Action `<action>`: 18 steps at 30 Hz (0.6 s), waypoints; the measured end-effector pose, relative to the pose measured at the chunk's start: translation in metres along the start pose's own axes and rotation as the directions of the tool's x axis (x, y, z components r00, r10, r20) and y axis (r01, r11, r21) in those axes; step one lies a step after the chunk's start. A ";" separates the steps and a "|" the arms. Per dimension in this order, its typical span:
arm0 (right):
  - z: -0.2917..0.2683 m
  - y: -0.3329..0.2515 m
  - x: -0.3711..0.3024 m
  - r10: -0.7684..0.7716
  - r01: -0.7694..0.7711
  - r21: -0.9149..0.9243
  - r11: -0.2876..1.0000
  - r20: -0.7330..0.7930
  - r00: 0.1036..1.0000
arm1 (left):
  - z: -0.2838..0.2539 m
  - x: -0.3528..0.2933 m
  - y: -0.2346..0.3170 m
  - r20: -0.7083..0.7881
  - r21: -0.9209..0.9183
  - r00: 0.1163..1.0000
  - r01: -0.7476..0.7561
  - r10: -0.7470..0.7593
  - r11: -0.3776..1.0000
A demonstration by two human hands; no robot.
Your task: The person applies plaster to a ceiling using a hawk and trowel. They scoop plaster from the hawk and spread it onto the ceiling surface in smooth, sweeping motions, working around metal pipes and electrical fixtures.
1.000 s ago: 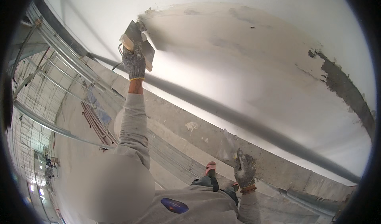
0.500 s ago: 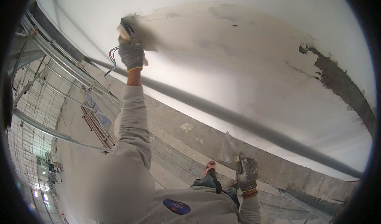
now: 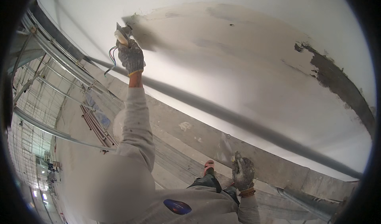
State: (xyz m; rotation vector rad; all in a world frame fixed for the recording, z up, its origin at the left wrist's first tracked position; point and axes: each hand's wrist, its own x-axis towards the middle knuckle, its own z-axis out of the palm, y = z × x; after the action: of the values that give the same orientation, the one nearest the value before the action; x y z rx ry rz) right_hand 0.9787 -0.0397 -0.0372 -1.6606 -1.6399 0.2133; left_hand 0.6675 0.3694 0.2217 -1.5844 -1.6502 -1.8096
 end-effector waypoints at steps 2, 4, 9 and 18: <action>-0.004 0.000 -0.002 -0.040 0.039 -0.023 0.999 -0.048 0.998 | 0.014 0.005 -0.008 -0.004 0.007 1.000 -0.008 0.008 1.000; -0.007 0.007 -0.011 -0.014 0.012 -0.036 0.999 -0.065 0.998 | 0.022 -0.012 0.021 0.033 0.001 0.999 0.029 -0.029 1.000; -0.024 0.028 -0.043 0.054 -0.054 -0.003 0.999 -0.027 0.998 | 0.021 -0.088 0.131 0.172 0.001 0.983 0.059 -0.059 0.998; -0.075 0.054 -0.075 -0.006 0.004 -0.098 0.995 -0.012 1.000 | 0.036 -0.298 0.346 0.007 -0.392 0.916 -0.367 0.402 0.844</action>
State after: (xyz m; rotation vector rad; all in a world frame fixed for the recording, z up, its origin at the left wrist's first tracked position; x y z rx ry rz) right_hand 1.0544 -0.1302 -0.0485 -1.7270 -1.6682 0.1218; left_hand 1.0616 0.1406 0.1759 -2.0079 -0.9331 -1.9331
